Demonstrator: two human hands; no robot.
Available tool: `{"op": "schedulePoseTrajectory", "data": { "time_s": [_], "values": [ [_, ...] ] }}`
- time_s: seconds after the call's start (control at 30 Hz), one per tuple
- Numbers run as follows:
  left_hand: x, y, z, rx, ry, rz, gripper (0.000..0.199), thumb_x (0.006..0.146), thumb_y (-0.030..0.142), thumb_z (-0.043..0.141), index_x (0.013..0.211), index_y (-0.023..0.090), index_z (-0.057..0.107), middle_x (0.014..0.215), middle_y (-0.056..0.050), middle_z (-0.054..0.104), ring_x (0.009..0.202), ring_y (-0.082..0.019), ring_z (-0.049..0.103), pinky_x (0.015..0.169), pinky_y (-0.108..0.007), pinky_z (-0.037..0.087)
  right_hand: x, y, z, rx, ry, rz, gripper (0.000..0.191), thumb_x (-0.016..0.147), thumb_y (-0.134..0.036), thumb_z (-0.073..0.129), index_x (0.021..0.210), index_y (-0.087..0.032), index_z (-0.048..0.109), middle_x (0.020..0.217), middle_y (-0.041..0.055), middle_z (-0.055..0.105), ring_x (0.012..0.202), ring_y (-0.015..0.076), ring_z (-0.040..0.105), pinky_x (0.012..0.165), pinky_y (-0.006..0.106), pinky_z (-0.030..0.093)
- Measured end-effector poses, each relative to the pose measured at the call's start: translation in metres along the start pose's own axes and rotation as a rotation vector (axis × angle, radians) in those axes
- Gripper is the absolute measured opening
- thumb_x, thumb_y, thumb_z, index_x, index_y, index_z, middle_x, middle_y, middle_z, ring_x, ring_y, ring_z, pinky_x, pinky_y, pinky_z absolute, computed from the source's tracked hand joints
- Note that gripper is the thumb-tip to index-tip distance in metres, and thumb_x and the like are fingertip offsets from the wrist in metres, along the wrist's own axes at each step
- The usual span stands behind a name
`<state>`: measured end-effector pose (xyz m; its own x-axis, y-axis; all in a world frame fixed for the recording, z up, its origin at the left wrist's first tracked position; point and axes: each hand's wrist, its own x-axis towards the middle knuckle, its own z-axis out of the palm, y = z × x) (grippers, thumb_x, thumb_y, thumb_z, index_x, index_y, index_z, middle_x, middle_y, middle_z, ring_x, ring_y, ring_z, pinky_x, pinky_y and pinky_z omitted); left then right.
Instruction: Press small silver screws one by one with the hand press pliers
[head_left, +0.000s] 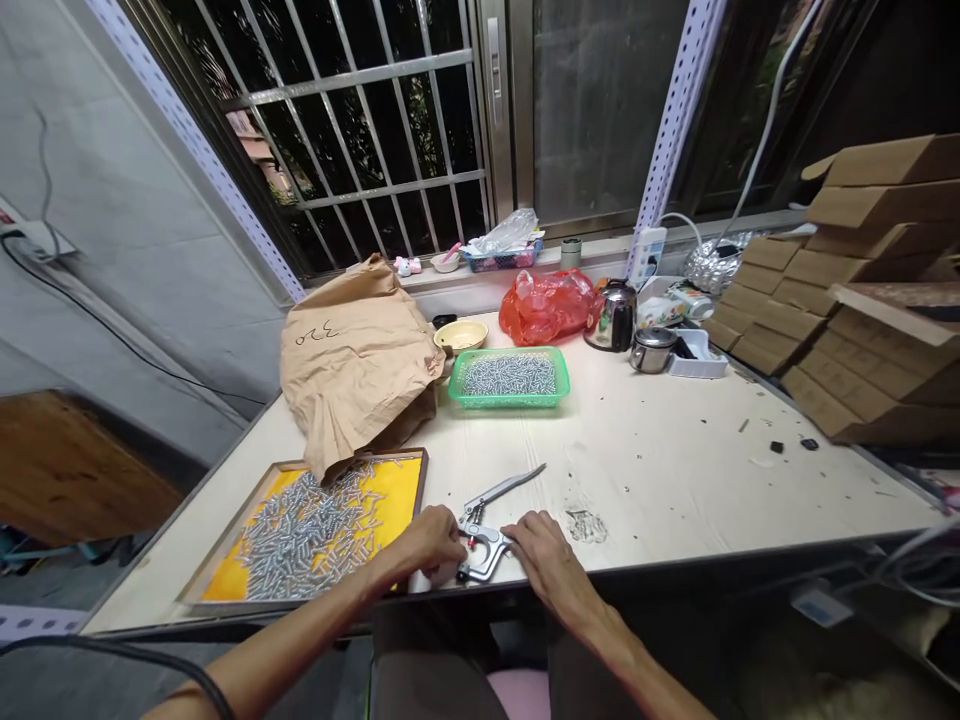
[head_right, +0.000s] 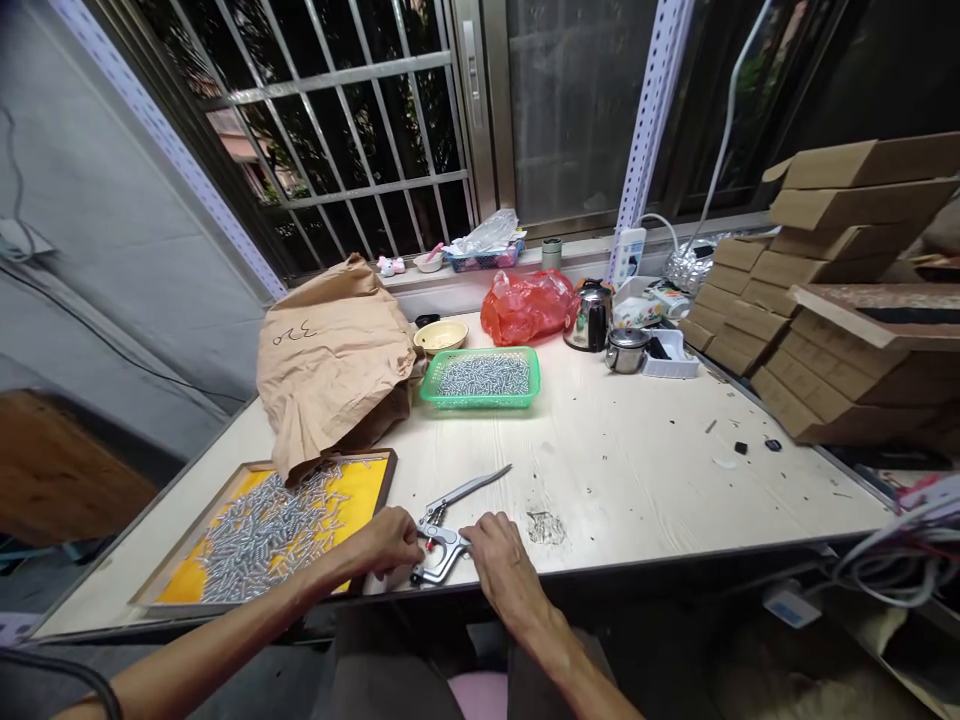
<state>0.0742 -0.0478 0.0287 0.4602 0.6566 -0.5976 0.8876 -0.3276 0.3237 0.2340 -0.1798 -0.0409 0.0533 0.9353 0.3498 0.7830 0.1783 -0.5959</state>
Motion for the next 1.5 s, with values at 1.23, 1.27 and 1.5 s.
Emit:
{"op": "schedulePoseTrajectory", "data": {
  "time_s": [1.23, 1.27, 1.5],
  "values": [
    [-0.032, -0.062, 0.011, 0.144, 0.502, -0.181, 0.026, 0.078, 0.037, 0.052, 0.085, 0.018, 0.068, 0.086, -0.008, 0.070, 0.082, -0.023, 0.064, 0.066, -0.029, 0.044, -0.014, 0.024, 0.002, -0.054, -0.051, -0.070, 0.029, 0.095, -0.029, 0.040, 0.115, -0.018, 0.058, 0.091, 0.0083, 0.057, 0.087, 0.0219, 0.050, 0.078, 0.036, 0.042],
    [-0.031, -0.060, 0.011, 0.149, 0.487, -0.185, 0.023, 0.078, 0.034, 0.051, 0.085, 0.018, 0.068, 0.086, -0.008, 0.070, 0.082, -0.023, 0.064, 0.067, -0.029, 0.045, -0.014, 0.024, 0.001, -0.054, -0.049, -0.069, 0.029, 0.095, -0.029, 0.040, 0.115, -0.018, 0.058, 0.092, 0.0082, 0.057, 0.087, 0.0218, 0.050, 0.078, 0.036, 0.042],
    [-0.033, -0.059, 0.013, 0.162, 0.435, -0.195, 0.023, 0.077, 0.019, 0.048, 0.088, 0.018, 0.068, 0.091, -0.009, 0.069, 0.086, -0.024, 0.064, 0.070, -0.031, 0.046, -0.014, 0.023, 0.001, -0.058, -0.051, -0.057, 0.028, 0.095, -0.029, 0.039, 0.115, -0.019, 0.057, 0.091, 0.0082, 0.057, 0.087, 0.0217, 0.051, 0.077, 0.036, 0.042]
  ]
}}
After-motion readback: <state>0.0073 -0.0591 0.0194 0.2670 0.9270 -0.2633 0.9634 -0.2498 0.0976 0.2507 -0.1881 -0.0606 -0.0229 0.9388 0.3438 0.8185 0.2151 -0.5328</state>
